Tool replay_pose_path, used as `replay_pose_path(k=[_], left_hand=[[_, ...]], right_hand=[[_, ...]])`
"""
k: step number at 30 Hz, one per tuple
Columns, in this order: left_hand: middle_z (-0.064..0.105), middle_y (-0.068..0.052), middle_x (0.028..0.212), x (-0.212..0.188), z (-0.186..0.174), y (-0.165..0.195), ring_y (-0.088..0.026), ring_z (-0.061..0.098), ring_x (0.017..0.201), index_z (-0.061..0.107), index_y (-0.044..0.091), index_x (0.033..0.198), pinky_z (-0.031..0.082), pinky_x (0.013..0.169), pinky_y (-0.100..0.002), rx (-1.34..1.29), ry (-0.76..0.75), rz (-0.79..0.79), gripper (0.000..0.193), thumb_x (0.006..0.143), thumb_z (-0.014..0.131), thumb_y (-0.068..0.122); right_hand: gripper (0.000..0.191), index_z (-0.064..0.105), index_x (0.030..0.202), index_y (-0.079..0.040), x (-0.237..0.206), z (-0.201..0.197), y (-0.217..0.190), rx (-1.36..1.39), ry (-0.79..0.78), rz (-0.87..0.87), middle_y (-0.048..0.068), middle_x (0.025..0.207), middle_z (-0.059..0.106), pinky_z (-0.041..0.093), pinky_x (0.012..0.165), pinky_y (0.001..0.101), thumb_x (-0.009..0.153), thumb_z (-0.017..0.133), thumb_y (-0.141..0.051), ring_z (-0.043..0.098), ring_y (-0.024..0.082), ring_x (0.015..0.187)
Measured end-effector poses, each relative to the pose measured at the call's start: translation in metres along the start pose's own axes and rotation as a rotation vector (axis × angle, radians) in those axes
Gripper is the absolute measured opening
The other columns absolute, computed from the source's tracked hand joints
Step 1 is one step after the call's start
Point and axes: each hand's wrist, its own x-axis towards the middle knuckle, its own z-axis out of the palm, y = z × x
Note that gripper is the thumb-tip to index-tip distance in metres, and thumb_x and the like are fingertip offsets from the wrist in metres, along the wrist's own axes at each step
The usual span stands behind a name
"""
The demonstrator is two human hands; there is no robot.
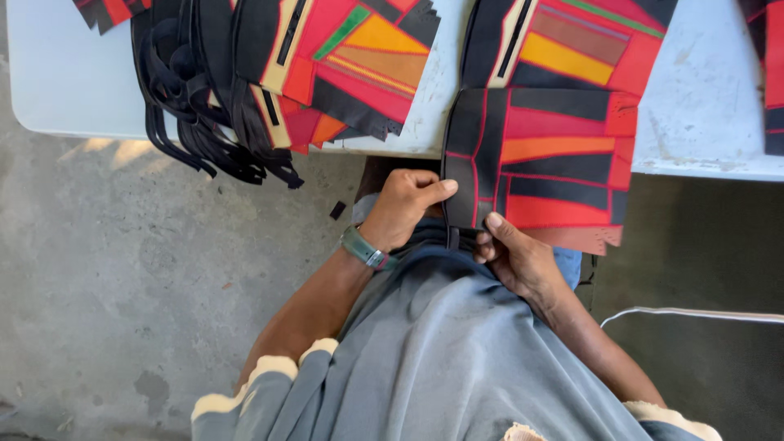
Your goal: The person sits at a table covered with colorful cut leather panels and matches them into pairs. They pick up panels, align their edges by hand, press the matched pieces together, and stack the completed pairs on the table.
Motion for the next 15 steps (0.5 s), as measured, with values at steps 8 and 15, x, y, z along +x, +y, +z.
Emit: replay_pose_path(k=[8, 15], left_hand=[[0.058, 0.002, 0.068, 0.022, -0.005, 0.008, -0.005, 0.050, 0.062, 0.067, -0.003, 0.074, 0.043, 0.053, -0.026, 0.257, 0.070, 0.124, 0.031, 0.096, 0.076, 0.017], [0.061, 0.004, 0.064, 0.046, -0.008, 0.025, -0.005, 0.055, 0.059, 0.069, 0.000, 0.072, 0.047, 0.052, -0.025, 0.226, 0.052, 0.085, 0.026, 0.090, 0.074, 0.019]], right_hand=[[0.023, 0.067, 0.097, -0.004, -0.005, -0.006, -0.001, -0.015, 0.009, -0.008, 0.007, 0.081, 0.066, 0.049, 0.068, 0.0349, 0.102, 0.064, -0.026, 0.057, 0.016, 0.067], [0.024, 0.068, 0.095, -0.005, -0.008, -0.008, 0.000, -0.006, -0.032, -0.006, 0.006, 0.081, 0.067, 0.050, 0.070, 0.0359, 0.102, 0.065, -0.028, 0.057, 0.015, 0.068]])
